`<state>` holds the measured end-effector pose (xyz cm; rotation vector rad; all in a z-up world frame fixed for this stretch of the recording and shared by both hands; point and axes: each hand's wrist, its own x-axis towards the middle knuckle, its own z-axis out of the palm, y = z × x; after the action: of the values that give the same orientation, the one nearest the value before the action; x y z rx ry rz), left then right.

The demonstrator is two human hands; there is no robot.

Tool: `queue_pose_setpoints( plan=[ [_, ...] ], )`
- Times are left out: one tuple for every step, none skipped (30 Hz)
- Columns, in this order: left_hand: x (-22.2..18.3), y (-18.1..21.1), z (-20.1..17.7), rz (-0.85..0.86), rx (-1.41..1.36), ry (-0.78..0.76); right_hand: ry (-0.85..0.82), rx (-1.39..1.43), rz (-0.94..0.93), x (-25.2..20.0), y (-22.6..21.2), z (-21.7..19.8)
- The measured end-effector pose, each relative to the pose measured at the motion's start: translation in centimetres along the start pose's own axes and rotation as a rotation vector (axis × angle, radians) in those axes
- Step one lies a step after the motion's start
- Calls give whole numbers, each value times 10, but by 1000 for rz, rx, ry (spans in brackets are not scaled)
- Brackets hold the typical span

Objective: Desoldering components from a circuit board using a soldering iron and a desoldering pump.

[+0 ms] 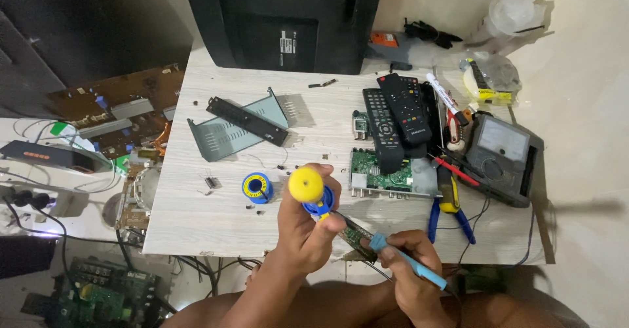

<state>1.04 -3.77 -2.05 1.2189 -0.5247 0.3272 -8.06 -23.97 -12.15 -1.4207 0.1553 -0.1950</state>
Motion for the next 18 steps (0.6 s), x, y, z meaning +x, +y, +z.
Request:
queue_pose_setpoints(
  plan=[
    [-3, -1, 0, 2, 0, -1, 0, 1, -3, -1, -1, 1],
    [-5, -3, 0, -15, 6, 3, 2, 1, -3, -1, -2, 1],
    [-7, -4, -1, -32, 13, 8, 3, 2, -4, -2, -4, 2],
    [-6, -3, 0, -28, 13, 7, 2, 3, -8, -1, -1, 1],
    [-5, -2, 0, 14, 16, 11, 18, 6, -39, -1, 1, 0],
    [-5, -1, 0, 54, 19, 16, 35, 9, -67, -1, 4, -2],
    [0, 2, -1, 55, 18, 16, 35, 9, -68, 2, -7, 3],
    [4, 6, -3, 94, 90, 39, -5, 107, -144, 5, -17, 7],
    [9, 8, -4, 133, 162, 63, -46, 205, -219, 8, -27, 12],
    [10, 13, -9, 133, 162, 62, -45, 206, -219, 7, -26, 7],
    [12, 18, -13, 105, 111, 57, 32, 221, -194, 6, -24, 2],
    [14, 22, -18, 76, 60, 52, 111, 235, -167, 5, -21, -3],
    [13, 31, -24, 74, 61, 51, 112, 236, -166, 11, -31, -2],
    [12, 39, -30, -56, 109, 8, 96, 251, -243, 16, -40, -2],
    [12, 47, -37, -186, 158, -36, 79, 266, -320, 22, -50, -1],
    [16, 57, -38, -188, 158, -38, 81, 267, -318, 24, -52, -10],
    [21, 67, -39, -324, 341, -272, 57, 337, -348, 26, -54, -18],
    [25, 77, -41, -455, 520, -510, 33, 406, -377, 28, -55, -26]
  ],
)
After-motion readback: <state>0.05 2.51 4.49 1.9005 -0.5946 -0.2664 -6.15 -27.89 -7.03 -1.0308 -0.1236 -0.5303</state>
